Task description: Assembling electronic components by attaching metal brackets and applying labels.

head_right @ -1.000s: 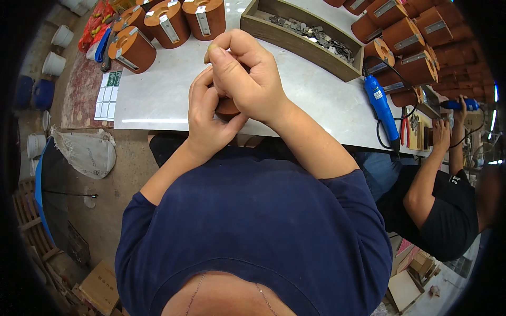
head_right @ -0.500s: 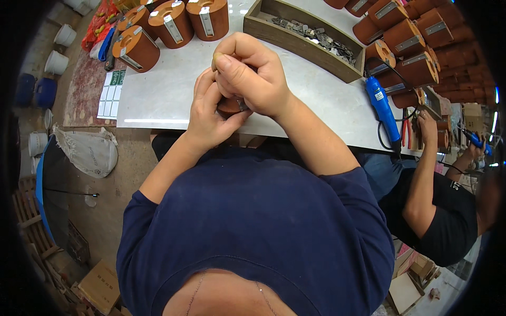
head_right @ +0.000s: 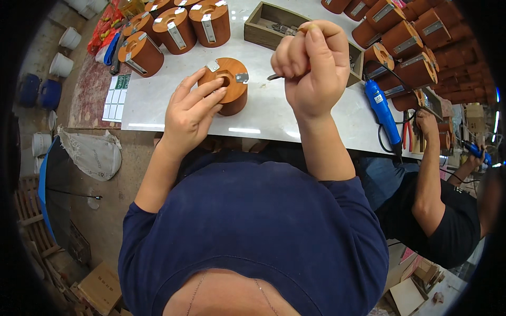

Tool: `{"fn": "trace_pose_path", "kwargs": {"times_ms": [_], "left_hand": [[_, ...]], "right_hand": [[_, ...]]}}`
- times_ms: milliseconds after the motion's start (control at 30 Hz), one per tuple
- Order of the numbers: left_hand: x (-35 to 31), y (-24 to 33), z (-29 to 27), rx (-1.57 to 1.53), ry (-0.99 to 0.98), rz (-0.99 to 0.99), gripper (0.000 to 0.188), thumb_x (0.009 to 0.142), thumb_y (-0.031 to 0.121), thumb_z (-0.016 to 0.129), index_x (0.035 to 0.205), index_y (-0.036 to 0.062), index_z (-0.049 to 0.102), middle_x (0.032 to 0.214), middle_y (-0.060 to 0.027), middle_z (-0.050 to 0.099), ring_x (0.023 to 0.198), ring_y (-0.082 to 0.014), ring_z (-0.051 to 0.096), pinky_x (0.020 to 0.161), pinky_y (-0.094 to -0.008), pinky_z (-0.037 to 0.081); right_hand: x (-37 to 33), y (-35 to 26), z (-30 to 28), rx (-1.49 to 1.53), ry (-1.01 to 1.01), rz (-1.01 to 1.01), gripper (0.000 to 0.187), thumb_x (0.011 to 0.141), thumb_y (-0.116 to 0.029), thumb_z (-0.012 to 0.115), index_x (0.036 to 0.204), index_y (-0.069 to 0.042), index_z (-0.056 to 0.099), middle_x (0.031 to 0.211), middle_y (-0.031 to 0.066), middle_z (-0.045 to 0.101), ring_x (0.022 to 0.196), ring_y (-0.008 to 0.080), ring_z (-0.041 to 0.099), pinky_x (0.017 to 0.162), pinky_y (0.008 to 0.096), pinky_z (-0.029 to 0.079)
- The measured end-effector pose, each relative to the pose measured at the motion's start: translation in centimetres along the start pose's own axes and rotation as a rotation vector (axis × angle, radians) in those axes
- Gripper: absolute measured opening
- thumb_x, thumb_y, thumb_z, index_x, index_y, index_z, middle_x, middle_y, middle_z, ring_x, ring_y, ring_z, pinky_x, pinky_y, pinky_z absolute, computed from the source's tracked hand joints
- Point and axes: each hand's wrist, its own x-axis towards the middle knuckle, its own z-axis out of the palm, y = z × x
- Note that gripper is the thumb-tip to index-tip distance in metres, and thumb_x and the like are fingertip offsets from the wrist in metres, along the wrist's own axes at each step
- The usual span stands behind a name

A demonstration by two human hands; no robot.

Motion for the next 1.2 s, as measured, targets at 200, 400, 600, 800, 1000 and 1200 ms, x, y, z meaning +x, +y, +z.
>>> {"fn": "trace_pose_path", "kwargs": {"times_ms": [200, 400, 600, 800, 1000, 1200], "left_hand": [[1.0, 1.9, 0.1, 0.01, 0.052, -0.114, 0.036, 0.061, 0.026, 0.073, 0.086, 0.0039, 0.059, 0.104, -0.0075, 0.058, 0.107, -0.0306, 0.049, 0.088, -0.046, 0.039], [1.8, 1.8, 2.7, -0.035, 0.104, -0.157, 0.038, 0.056, 0.02, 0.076, 0.084, 0.002, 0.057, 0.102, -0.0092, 0.058, 0.108, -0.0322, 0.047, 0.089, -0.045, 0.037], [2.1, 0.4, 0.5, -0.232, -0.073, -0.128, 0.035, 0.058, 0.014, 0.074, 0.089, 0.0018, 0.06, 0.1, -0.0096, 0.059, 0.111, -0.0324, 0.047, 0.091, -0.0421, 0.039], [1.9, 1.4, 1.8, -0.192, 0.079, -0.184, 0.032, 0.06, 0.015, 0.075, 0.086, 0.0017, 0.061, 0.097, -0.0097, 0.059, 0.11, -0.0318, 0.049, 0.087, -0.0375, 0.043], [1.9, 1.3, 2.0, -0.2, 0.095, -0.185, 0.03, 0.059, 0.015, 0.076, 0.082, 0.0017, 0.062, 0.095, -0.0101, 0.06, 0.108, -0.0316, 0.05, 0.085, -0.037, 0.044], [1.7, 0.9, 2.2, -0.207, 0.1, -0.182, 0.032, 0.059, 0.015, 0.077, 0.083, 0.0017, 0.062, 0.095, -0.0099, 0.06, 0.108, -0.0315, 0.05, 0.084, -0.0367, 0.045]], "right_hand": [[-0.3, 1.5, 0.1, -0.055, 0.123, 0.046, 0.011, 0.092, -0.011, 0.041, 0.093, -0.004, 0.049, 0.051, 0.0007, 0.035, 0.043, 0.0104, 0.035, 0.042, 0.0248, 0.032], [-0.4, 2.5, 1.4, -0.05, 0.043, 0.072, 0.014, 0.092, -0.012, 0.04, 0.095, -0.004, 0.051, 0.052, -0.0001, 0.034, 0.046, 0.0107, 0.034, 0.045, 0.0254, 0.033], [-1.1, 4.1, 2.3, -0.052, 0.028, 0.173, 0.013, 0.093, -0.012, 0.04, 0.096, -0.004, 0.049, 0.052, 0.0007, 0.034, 0.046, 0.0107, 0.034, 0.045, 0.0258, 0.034], [-1.3, 4.9, 2.8, -0.044, 0.01, 0.21, 0.01, 0.092, -0.011, 0.042, 0.093, -0.003, 0.048, 0.052, 0.0004, 0.036, 0.044, 0.0093, 0.036, 0.042, 0.0237, 0.033], [-1.0, 5.1, 2.5, -0.026, -0.021, 0.216, 0.008, 0.092, -0.01, 0.044, 0.091, -0.003, 0.047, 0.052, 0.0, 0.038, 0.044, 0.0078, 0.036, 0.042, 0.0222, 0.033], [-0.5, 4.9, 2.6, -0.107, -0.143, 0.27, 0.01, 0.091, -0.01, 0.043, 0.092, -0.002, 0.048, 0.053, 0.0, 0.038, 0.045, 0.0081, 0.036, 0.043, 0.0223, 0.033]]}}
